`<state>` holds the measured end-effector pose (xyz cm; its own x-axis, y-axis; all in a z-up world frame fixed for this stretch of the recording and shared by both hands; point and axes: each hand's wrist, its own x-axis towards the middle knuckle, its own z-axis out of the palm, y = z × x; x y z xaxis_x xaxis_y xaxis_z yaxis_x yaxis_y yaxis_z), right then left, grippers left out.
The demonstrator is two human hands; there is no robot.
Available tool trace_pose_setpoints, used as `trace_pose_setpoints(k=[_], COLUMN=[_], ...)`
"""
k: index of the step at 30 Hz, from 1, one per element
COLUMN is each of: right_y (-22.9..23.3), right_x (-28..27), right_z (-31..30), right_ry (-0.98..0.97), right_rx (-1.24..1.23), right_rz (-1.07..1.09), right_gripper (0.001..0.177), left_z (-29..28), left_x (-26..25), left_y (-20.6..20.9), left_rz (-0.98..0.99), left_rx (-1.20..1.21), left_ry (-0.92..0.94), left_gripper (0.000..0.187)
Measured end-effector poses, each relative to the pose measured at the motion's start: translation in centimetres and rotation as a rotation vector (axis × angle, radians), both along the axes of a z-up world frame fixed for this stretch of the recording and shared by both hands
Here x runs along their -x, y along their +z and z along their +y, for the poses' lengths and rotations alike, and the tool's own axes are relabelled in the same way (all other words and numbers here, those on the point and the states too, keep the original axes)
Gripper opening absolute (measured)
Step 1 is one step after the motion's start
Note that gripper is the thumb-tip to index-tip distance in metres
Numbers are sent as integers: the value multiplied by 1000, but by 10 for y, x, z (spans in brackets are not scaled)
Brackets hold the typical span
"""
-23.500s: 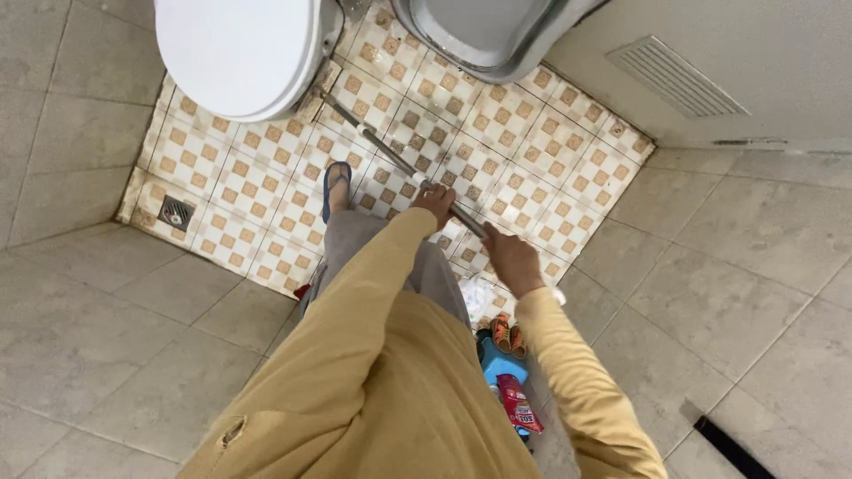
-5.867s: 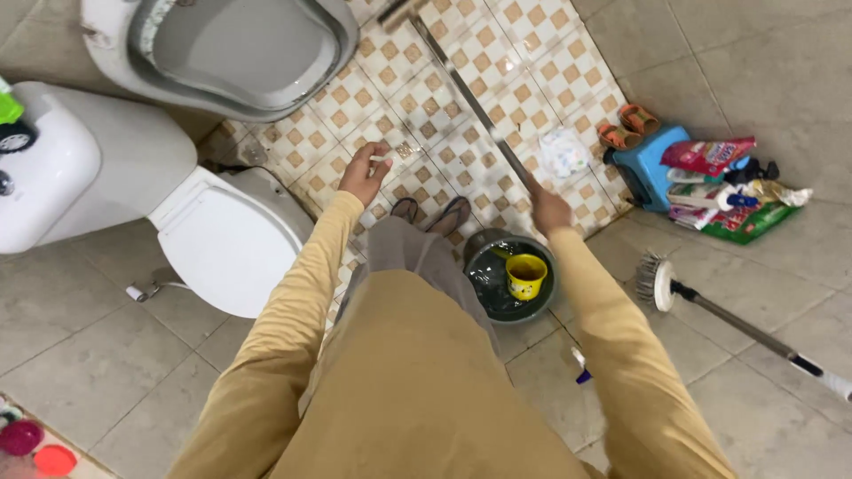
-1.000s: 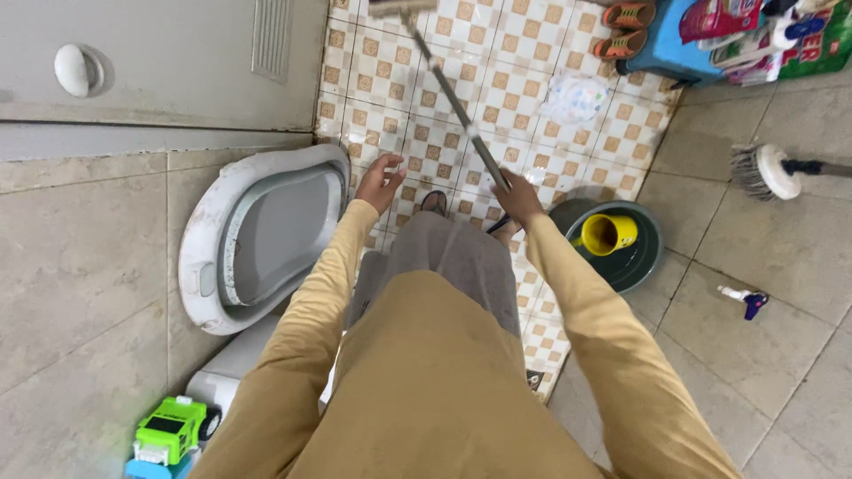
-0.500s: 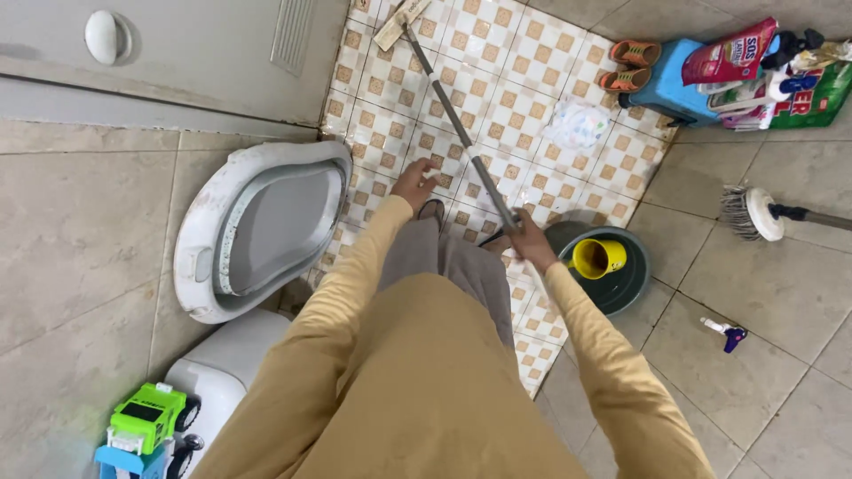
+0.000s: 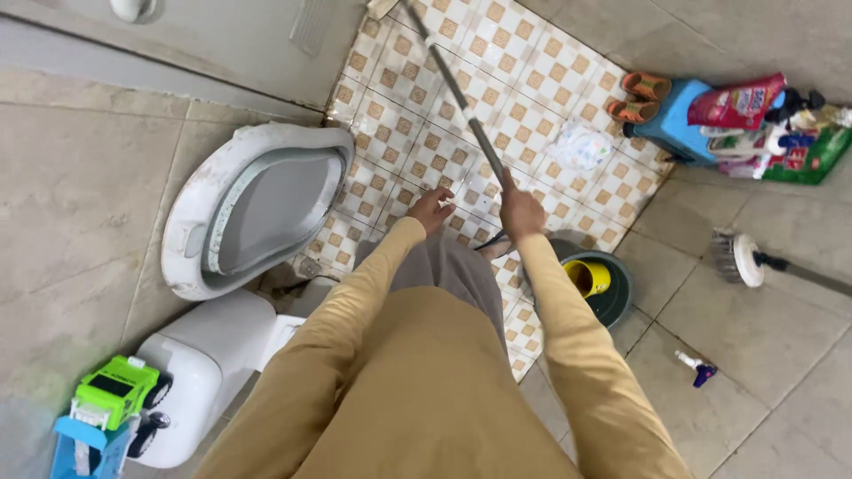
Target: The person mops the tiled bathroom floor using a flat mop and a bucket with a yellow cup. They pour water onto the floor, move a pair of sandals aside, and mop around the toilet and bidet. The person also briefly closes the bidet lid and returns the sandals to their original spot.
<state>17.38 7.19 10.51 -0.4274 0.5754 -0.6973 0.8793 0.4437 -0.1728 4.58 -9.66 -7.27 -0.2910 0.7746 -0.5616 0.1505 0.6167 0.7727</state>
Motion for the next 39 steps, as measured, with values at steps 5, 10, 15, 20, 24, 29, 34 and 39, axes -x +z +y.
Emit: trace_pose_setpoints(k=[5,10,15,20,24,29,34,39], right_y=[13,30,83,57,45,219,219,185], right_x=[50,-18,-51,-79,-90,-54,-119,-83], right_z=[24,39,22,12,35,102,181,160], right_ry=[68,123,309,460,410,247,509,499], right_rx=[-48,102,118,153,219,31,-240,-167], right_rz=[12,63,-130,-169,-177,-380,-393,-439], right_gripper=[55,61,45,54,51,41,43,50], left_z=[4,12,34,81,130,229,311,317], left_x=[27,27,-16,-59,-111,-149,-187,-204], left_y=[48,17,-29,62,1,62,103,-28], left_rz=[-209,-79,-72,-670,-819,-1098,-1131,-910], left_rx=[-84,-43,140,559,454,337,266,285], left_ry=[201,174,141,560,715,766,880,1178], left_gripper=[26,32,48,98,106,79,41,86])
